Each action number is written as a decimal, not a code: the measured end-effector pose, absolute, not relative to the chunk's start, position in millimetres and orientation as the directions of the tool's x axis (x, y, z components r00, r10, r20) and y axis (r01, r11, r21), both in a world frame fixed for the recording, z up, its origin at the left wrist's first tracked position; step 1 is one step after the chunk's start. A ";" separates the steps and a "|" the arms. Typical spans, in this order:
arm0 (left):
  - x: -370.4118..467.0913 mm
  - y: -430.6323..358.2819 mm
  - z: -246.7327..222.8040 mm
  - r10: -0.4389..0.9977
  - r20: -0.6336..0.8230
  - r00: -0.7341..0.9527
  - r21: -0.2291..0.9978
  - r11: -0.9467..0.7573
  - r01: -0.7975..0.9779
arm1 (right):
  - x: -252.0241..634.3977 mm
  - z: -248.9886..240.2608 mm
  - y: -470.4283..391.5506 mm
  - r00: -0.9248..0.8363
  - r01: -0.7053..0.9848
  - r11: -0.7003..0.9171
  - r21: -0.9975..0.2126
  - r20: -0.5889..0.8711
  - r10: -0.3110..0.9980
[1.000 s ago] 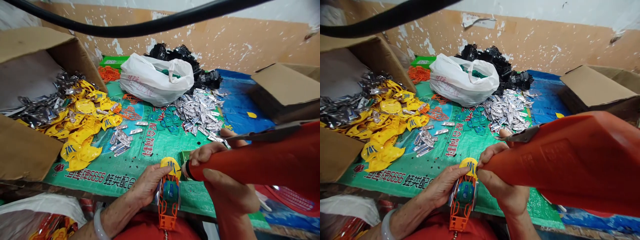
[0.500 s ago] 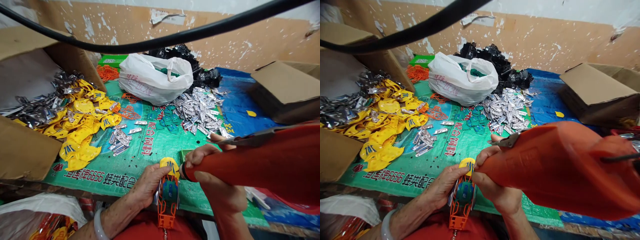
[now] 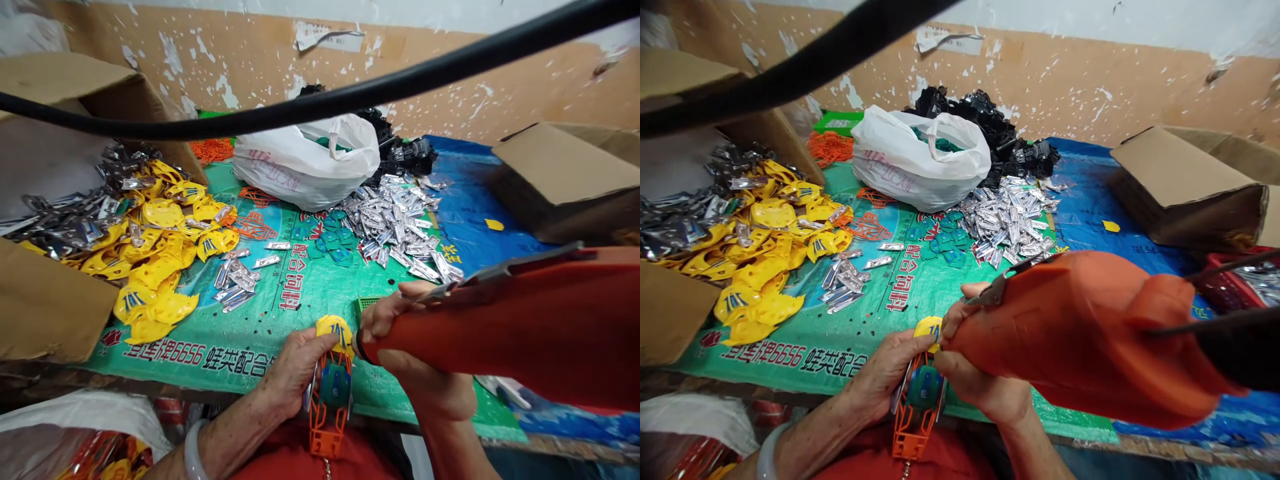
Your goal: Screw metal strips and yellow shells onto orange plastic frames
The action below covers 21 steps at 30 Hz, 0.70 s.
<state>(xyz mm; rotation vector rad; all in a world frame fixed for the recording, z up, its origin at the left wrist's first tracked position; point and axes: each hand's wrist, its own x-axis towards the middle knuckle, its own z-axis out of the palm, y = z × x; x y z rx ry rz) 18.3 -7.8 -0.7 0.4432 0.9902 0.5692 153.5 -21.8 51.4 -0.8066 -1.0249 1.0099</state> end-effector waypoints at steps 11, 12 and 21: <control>8.7 1.0 2.0 0.613 -0.654 0.442 0.633 0.764 -0.123 | 188.8 62.9 -31.0 0.342 -0.235 0.359 -0.903 0.269 0.900; 8.5 0.9 1.2 0.610 -0.654 0.447 0.630 0.766 -0.123 | 191.0 59.3 -31.5 0.342 -0.221 0.332 -0.917 0.246 0.907; 10.7 0.8 0.0 0.586 -0.687 0.430 0.607 0.788 -0.104 | 197.5 36.8 -34.7 0.298 -0.078 0.252 -0.965 0.219 0.929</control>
